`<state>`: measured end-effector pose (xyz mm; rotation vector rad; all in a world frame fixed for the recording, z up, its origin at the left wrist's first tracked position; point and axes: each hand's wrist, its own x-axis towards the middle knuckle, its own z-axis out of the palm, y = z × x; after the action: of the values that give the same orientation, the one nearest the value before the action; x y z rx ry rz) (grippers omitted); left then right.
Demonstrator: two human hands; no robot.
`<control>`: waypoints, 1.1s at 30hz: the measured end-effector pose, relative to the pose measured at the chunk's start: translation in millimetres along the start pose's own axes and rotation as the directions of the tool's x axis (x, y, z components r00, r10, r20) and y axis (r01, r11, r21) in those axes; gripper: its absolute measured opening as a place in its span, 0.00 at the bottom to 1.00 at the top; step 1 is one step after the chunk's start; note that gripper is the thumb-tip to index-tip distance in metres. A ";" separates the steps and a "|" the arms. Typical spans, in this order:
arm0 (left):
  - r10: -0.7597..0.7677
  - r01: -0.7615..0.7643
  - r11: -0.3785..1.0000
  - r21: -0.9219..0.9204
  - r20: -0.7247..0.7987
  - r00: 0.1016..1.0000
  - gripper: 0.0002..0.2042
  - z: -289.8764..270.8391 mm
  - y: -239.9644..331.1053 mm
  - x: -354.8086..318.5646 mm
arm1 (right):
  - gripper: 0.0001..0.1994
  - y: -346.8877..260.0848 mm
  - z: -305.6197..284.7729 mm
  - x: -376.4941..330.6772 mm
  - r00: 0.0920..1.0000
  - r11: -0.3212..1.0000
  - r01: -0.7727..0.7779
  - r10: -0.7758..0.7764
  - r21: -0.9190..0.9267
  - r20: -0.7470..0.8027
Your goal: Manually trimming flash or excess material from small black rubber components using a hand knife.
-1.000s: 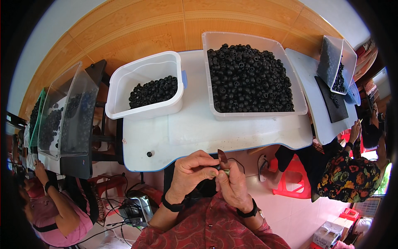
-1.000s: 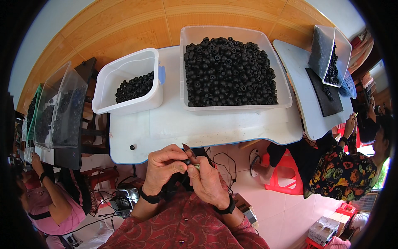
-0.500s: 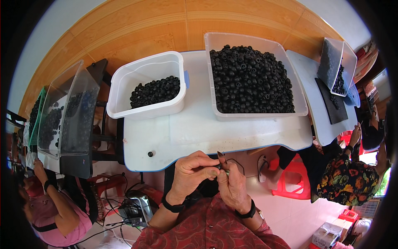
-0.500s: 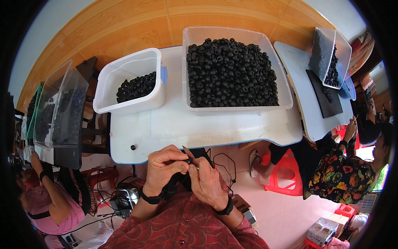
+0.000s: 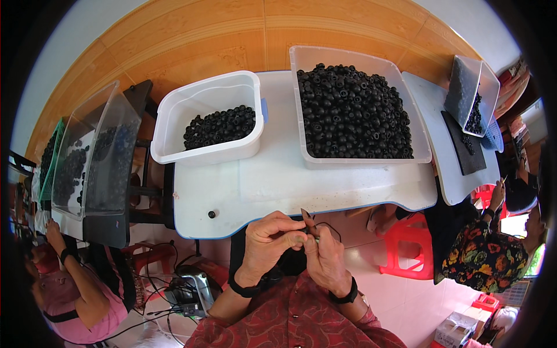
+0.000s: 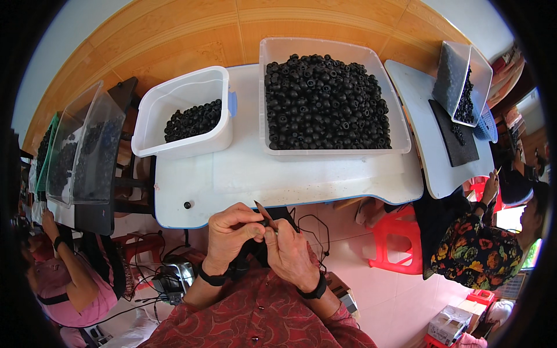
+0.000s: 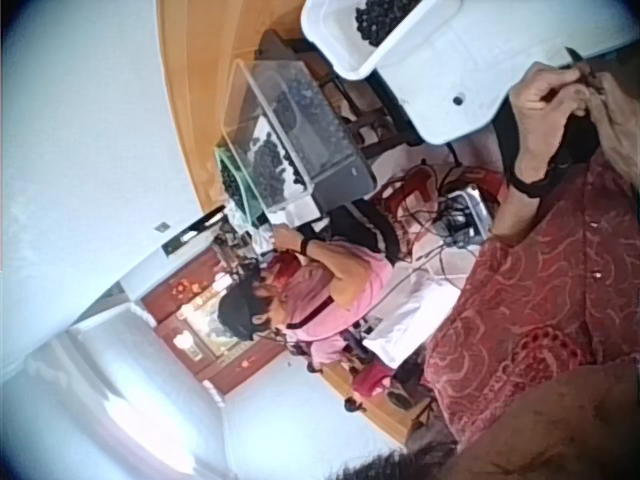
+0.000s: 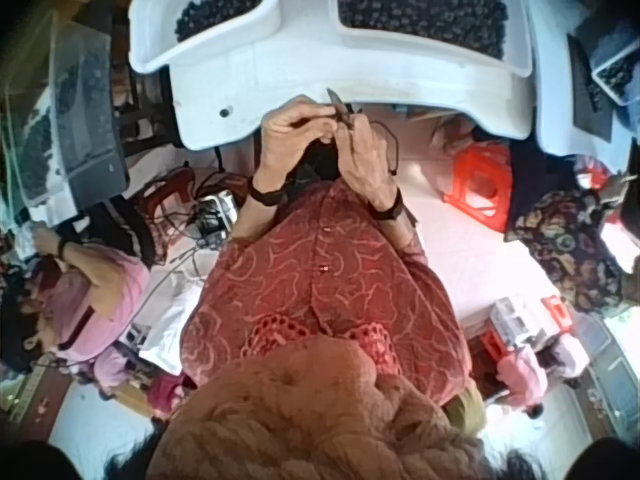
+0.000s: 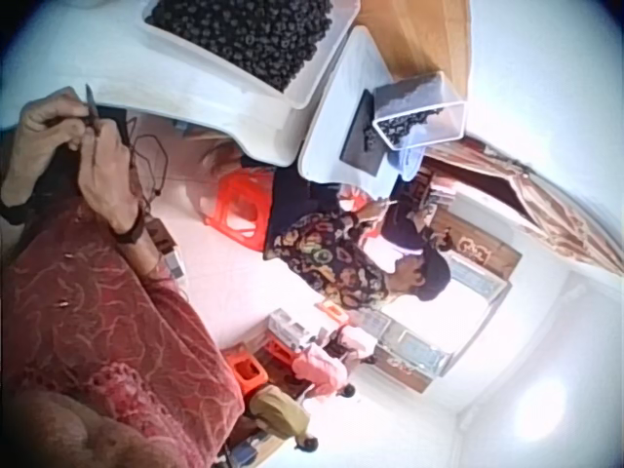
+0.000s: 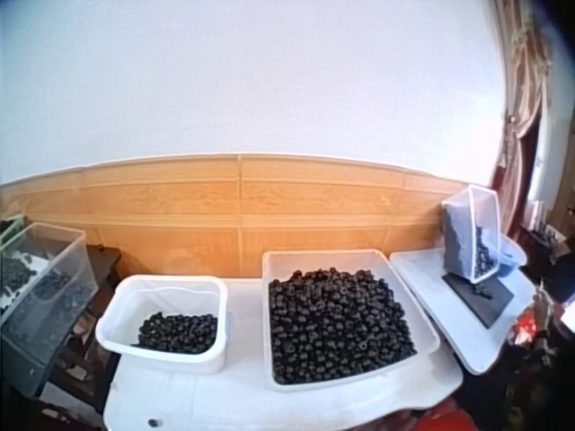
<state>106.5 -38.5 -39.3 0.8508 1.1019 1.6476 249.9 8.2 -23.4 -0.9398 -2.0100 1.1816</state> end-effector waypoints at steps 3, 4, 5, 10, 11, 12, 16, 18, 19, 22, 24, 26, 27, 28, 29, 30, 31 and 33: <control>-0.017 0.019 0.998 0.053 -0.046 0.999 0.08 4.3 1.1 -0.2 | 0.05 3.1 1.3 0.0 1.000 0.999 0.012 -0.013 -0.049 -0.014; -0.038 0.042 0.997 0.061 -0.075 0.996 0.08 5.4 1.7 -0.6 | 0.05 6.0 1.9 -0.4 1.000 0.999 0.013 -0.013 -0.049 -0.012; -0.037 0.042 0.997 0.061 -0.076 0.996 0.08 5.9 1.2 -1.1 | 0.06 10.0 2.3 -1.2 1.000 0.998 0.015 -0.015 -0.063 0.003; -0.041 0.051 0.995 0.088 -0.118 0.992 0.08 6.8 -2.2 -4.3 | 0.05 16.4 5.3 -2.6 1.000 0.998 0.008 -0.007 -0.058 0.025; -0.041 0.051 0.995 0.088 -0.118 0.992 0.08 6.8 -3.2 -4.3 | 0.05 15.0 5.2 -2.1 1.000 0.998 0.002 0.000 -0.059 0.028; -0.033 0.045 0.994 0.098 -0.120 0.992 0.08 6.7 -4.2 -4.3 | 0.05 13.9 4.9 -1.7 1.000 0.998 -0.005 0.007 -0.059 0.031; -0.057 0.061 0.997 0.044 -0.091 0.994 0.08 2.8 -8.7 -5.6 | 0.08 12.7 -0.5 -0.6 0.986 0.992 -0.121 0.118 0.017 0.116; -0.045 0.046 0.999 0.011 -0.071 0.996 0.07 2.0 -9.5 -5.9 | 0.12 11.4 -5.5 -0.6 0.980 0.984 -0.125 0.102 0.126 0.173; -0.034 0.033 0.999 -0.024 -0.049 0.998 0.07 2.1 -9.6 -5.7 | 0.12 9.1 -7.8 0.4 0.980 0.984 -0.124 0.102 0.125 0.173; -0.032 0.031 0.999 -0.021 -0.035 0.999 0.07 1.6 -10.5 -6.4 | 0.15 3.6 -13.7 2.4 0.978 0.989 -0.108 0.087 0.104 0.191; -0.019 0.018 1.000 -0.017 -0.028 0.999 0.08 0.2 -10.8 -7.0 | 0.18 3.4 -15.8 2.3 0.964 0.991 -0.130 0.118 0.036 0.237; -0.006 0.006 1.000 -0.012 -0.019 1.000 0.08 -0.7 -10.5 -7.0 | 0.18 5.8 -13.6 0.9 0.974 0.995 -0.098 0.090 0.027 0.207; -0.002 0.002 1.000 0.000 -0.009 1.000 0.09 -1.3 -10.6 -6.8 | 0.19 7.5 -12.4 0.0 0.982 0.998 -0.066 0.062 0.018 0.178; 0.001 -0.001 1.000 0.011 0.000 1.000 0.09 -1.6 -10.5 -6.7 | 0.19 9.2 -12.0 -1.0 0.982 0.998 -0.066 0.062 0.017 0.178; 0.002 -0.002 1.000 0.012 -0.001 1.000 0.09 -1.6 -9.7 -6.9 | 0.19 11.1 -11.8 -2.0 0.977 0.994 -0.104 0.093 0.047 0.194; -0.004 0.003 1.000 0.020 0.005 1.000 0.09 -1.0 -8.3 -7.2 | 0.20 11.9 -11.9 -2.6 0.970 0.987 -0.142 0.123 0.075 0.210; -0.009 0.008 1.000 0.030 0.009 1.000 0.09 -0.8 -7.0 -7.6 | 0.20 12.1 -11.6 -2.8 0.970 0.987 -0.141 0.122 0.076 0.212; -0.009 0.009 0.998 0.060 0.004 1.000 0.09 0.2 -5.5 -9.5 | 0.18 12.1 -11.0 -2.8 0.953 0.978 -0.208 0.195 0.031 0.231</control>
<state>111.4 -46.6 -44.8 0.8858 1.1559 1.6116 263.4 15.2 -30.2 -1.0419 -2.0827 1.5087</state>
